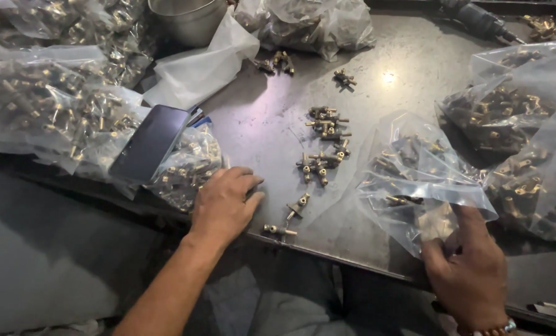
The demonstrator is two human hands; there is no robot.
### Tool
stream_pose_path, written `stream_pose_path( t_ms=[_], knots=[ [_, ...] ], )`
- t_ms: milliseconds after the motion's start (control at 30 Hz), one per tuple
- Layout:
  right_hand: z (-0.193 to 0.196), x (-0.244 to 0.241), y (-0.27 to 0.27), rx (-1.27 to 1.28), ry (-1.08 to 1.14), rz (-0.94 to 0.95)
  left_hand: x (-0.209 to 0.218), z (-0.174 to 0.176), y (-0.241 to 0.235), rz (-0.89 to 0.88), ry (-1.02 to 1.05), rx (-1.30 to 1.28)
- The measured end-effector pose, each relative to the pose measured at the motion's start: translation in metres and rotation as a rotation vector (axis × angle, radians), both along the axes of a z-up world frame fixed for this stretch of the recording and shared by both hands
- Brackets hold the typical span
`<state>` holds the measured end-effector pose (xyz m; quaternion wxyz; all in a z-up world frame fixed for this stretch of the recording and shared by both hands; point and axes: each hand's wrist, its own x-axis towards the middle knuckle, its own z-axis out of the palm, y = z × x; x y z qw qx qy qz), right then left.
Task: The person sorts brass fittings on a metal table and puts them into plastic bags, then seals the bags by hand.
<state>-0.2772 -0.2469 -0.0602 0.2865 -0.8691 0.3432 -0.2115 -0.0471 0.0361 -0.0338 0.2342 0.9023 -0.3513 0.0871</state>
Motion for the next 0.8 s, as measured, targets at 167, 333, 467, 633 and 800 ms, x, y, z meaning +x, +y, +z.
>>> stream_pose_path(
  t_ms=[167,333,467,633,800],
  knots=[
    [0.001,0.0,-0.001,-0.094,-0.037,0.067,-0.009,0.012,0.01,0.038,0.182,-0.054],
    [0.004,0.001,0.001,-0.086,-0.007,0.047,-0.02,0.033,0.012,0.118,0.175,0.248],
    [0.008,0.003,0.004,-0.068,-0.03,0.059,-0.016,0.018,0.01,0.083,0.316,0.225],
    [0.009,0.002,0.003,-0.035,0.022,0.037,-0.001,0.023,-0.017,-0.011,0.494,0.04],
    [0.011,0.003,0.006,-0.052,-0.038,0.055,0.027,0.008,-0.053,-0.173,0.187,0.107]
  ],
)
